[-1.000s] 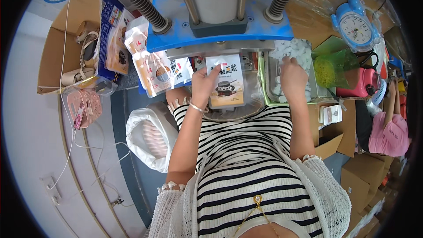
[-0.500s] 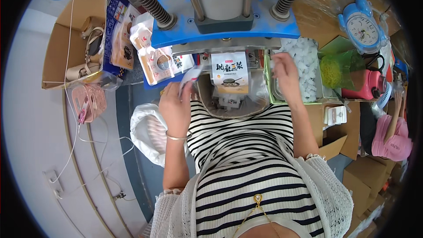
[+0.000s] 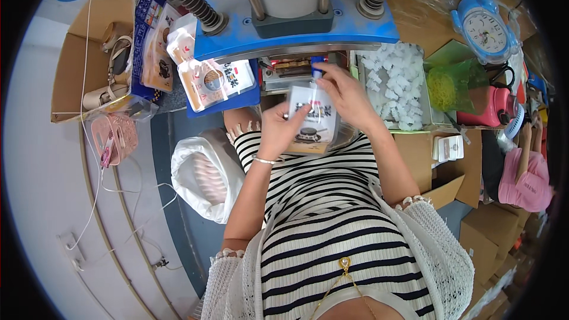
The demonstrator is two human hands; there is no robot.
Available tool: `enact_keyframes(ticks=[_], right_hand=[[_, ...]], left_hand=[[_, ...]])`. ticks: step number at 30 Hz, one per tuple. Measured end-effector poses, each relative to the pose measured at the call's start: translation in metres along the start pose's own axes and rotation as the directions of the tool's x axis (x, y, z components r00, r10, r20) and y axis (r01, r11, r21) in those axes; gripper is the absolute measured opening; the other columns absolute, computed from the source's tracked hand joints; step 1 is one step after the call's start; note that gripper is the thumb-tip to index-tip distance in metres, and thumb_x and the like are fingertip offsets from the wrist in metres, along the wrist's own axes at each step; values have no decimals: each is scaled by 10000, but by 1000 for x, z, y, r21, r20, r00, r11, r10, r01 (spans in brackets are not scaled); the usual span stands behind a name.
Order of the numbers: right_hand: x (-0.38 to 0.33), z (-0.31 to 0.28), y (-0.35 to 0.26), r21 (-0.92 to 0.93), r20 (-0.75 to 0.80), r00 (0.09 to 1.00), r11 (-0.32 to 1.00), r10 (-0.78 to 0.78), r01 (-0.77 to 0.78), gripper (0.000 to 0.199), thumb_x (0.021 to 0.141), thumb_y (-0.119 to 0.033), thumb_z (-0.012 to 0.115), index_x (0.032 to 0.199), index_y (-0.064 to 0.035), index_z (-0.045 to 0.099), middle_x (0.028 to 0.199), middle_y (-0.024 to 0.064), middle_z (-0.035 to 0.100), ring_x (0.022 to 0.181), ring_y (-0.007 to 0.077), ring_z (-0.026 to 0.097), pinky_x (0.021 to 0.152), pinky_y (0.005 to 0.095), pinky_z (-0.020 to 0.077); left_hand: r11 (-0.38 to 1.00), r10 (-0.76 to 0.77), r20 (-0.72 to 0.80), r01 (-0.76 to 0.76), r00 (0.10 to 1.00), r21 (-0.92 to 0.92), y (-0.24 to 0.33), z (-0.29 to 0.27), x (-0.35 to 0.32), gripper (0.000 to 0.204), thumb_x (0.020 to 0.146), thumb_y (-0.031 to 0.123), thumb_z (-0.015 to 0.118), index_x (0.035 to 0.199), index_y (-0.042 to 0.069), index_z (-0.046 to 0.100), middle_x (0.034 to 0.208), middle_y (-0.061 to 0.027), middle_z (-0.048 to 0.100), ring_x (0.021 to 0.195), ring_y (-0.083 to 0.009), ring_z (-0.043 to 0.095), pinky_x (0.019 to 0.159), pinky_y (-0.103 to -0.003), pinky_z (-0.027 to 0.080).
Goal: Sealing plastic packets using a heat-sealing machine and organizing them into cardboard boxes.
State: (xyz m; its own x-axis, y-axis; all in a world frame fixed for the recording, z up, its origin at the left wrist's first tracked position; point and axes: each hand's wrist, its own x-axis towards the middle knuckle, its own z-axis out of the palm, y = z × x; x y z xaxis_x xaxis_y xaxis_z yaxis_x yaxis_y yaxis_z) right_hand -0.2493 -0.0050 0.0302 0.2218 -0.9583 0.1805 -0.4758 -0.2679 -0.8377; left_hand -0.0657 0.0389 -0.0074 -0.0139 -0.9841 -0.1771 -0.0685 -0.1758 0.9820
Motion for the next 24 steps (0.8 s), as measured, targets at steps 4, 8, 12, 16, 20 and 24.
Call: enact_keyframes(ticks=[4, 8, 12, 16, 20, 24], right_hand=[[-2, -25, 26, -370, -277, 948, 928, -157, 46, 195, 903, -109, 554, 1081, -51, 608, 981, 137, 613, 853, 360, 609, 712, 438, 488], [-9, -40, 36, -729, -139, 970, 643, 198, -235, 234, 848, -44, 559, 1079, -53, 592, 963, 138, 591, 888, 358, 603, 734, 445, 496], [-15, -29, 53, -679, -278, 959, 698, 45, -230, 257, 788, 10, 569, 1037, -49, 592, 952, 143, 570, 915, 347, 591, 751, 457, 500], [-9, -30, 51, -638, -281, 960, 745, 8, -193, 278, 762, 35, 572, 1031, -31, 582, 972, 141, 576, 947, 351, 579, 755, 465, 497], [-10, -31, 60, -661, -278, 957, 739, -81, -129, 247, 752, 42, 580, 993, -10, 578, 958, 144, 596, 885, 322, 594, 724, 399, 515], [-16, -41, 51, -155, -348, 900, 931, 261, -330, 247, 776, 34, 616, 1014, -29, 588, 977, 129, 605, 836, 283, 598, 728, 345, 510]], left_hand=[[993, -64, -66, 57, 996, -99, 1, -8, 38, 246, 872, 207, 713, 899, -37, 713, 771, 3, 675, 667, -33, 533, 580, -217, 438], [999, -5, -122, 1, 993, -35, -11, -18, 47, 291, 876, 252, 704, 904, -38, 709, 742, -11, 679, 671, -85, 583, 607, -255, 471], [527, 264, -278, 103, 924, 843, 56, -29, 26, 358, 860, 318, 694, 976, -20, 689, 810, -53, 702, 749, -242, 664, 693, -333, 507], [-37, 838, 14, 31, 545, 999, 26, -65, 24, 378, 836, 355, 685, 1018, 24, 672, 928, -101, 692, 839, -329, 655, 755, -374, 500], [41, 773, 26, -90, 634, 995, -10, -59, -1, 304, 816, 287, 709, 1017, 62, 669, 998, -117, 676, 858, -298, 646, 756, -359, 488], [427, 643, -173, -161, 746, 890, -2, -85, -9, 210, 812, 212, 724, 958, 67, 682, 894, -116, 672, 756, -286, 626, 711, -343, 482]])
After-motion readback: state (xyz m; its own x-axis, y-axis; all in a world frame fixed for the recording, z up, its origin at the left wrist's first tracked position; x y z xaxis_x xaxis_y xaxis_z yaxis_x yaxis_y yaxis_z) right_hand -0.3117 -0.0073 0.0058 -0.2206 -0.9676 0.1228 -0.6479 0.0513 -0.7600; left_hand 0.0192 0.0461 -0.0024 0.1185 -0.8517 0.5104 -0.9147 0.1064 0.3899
